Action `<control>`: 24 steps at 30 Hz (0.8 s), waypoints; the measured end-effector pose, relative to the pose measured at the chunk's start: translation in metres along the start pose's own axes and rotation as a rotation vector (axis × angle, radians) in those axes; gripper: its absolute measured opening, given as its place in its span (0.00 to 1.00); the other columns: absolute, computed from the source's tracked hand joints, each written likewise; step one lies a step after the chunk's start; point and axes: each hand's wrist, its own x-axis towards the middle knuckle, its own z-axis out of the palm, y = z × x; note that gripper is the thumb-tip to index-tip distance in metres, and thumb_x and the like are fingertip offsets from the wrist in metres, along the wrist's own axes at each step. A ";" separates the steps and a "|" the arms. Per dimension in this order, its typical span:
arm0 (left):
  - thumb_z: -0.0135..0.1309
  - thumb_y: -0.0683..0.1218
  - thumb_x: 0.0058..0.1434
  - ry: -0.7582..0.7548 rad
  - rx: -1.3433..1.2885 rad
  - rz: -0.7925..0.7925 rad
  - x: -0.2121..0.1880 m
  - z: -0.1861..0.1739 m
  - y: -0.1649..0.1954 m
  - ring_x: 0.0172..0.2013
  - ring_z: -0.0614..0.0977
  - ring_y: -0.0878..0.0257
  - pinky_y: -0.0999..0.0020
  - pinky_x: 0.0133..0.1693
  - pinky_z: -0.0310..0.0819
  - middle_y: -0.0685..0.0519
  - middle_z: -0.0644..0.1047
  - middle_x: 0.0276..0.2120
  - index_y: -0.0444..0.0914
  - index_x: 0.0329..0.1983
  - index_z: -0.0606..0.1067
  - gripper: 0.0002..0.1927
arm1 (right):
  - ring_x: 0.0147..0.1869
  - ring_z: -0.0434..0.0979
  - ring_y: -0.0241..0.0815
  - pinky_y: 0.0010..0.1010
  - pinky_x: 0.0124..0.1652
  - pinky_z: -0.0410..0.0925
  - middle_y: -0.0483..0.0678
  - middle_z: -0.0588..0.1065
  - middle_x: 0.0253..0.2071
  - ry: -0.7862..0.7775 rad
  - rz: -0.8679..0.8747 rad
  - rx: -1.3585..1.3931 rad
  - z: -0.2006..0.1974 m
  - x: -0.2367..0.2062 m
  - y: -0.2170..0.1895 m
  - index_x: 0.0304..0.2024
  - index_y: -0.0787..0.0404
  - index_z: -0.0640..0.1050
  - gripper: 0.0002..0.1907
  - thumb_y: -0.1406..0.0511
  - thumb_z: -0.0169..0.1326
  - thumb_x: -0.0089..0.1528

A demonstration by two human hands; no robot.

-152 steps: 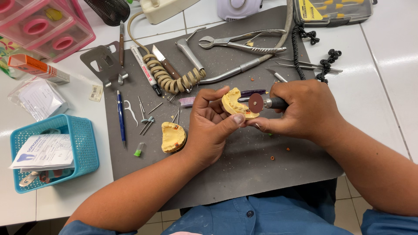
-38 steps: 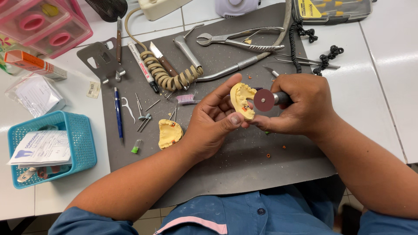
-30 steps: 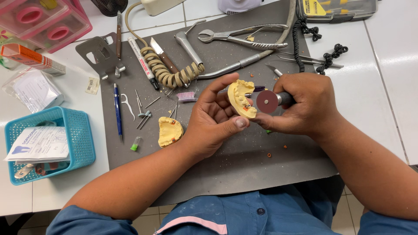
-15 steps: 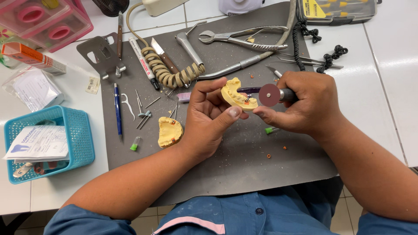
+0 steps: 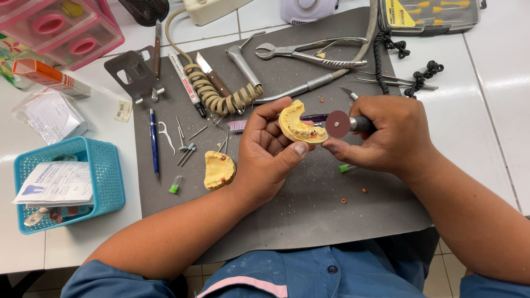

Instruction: The person uses a rotary grinding tool to smooth and shape a yellow dental prosthesis held in the left hand. The person rotates the prosthesis to access different areas and continues grinding until the end of the clip.

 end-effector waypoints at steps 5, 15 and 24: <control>0.56 0.34 0.66 -0.017 0.005 0.050 -0.001 -0.001 -0.006 0.60 0.78 0.56 0.57 0.64 0.78 0.41 0.73 0.58 0.38 0.67 0.58 0.30 | 0.18 0.66 0.38 0.31 0.22 0.59 0.44 0.65 0.15 -0.019 0.017 0.012 -0.001 0.000 -0.001 0.23 0.60 0.73 0.29 0.45 0.70 0.49; 0.58 0.34 0.66 -0.023 0.004 0.071 -0.002 -0.003 -0.008 0.59 0.78 0.58 0.58 0.64 0.79 0.45 0.71 0.57 0.38 0.66 0.59 0.29 | 0.16 0.67 0.39 0.32 0.20 0.60 0.44 0.67 0.14 -0.077 0.058 -0.026 -0.003 0.001 -0.004 0.20 0.59 0.73 0.28 0.45 0.71 0.48; 0.58 0.34 0.65 -0.022 0.017 0.084 -0.003 -0.009 -0.013 0.58 0.78 0.58 0.60 0.62 0.78 0.44 0.71 0.56 0.38 0.66 0.60 0.29 | 0.17 0.69 0.42 0.33 0.21 0.61 0.46 0.68 0.14 -0.092 0.037 -0.069 -0.002 0.002 -0.004 0.20 0.60 0.74 0.30 0.44 0.71 0.46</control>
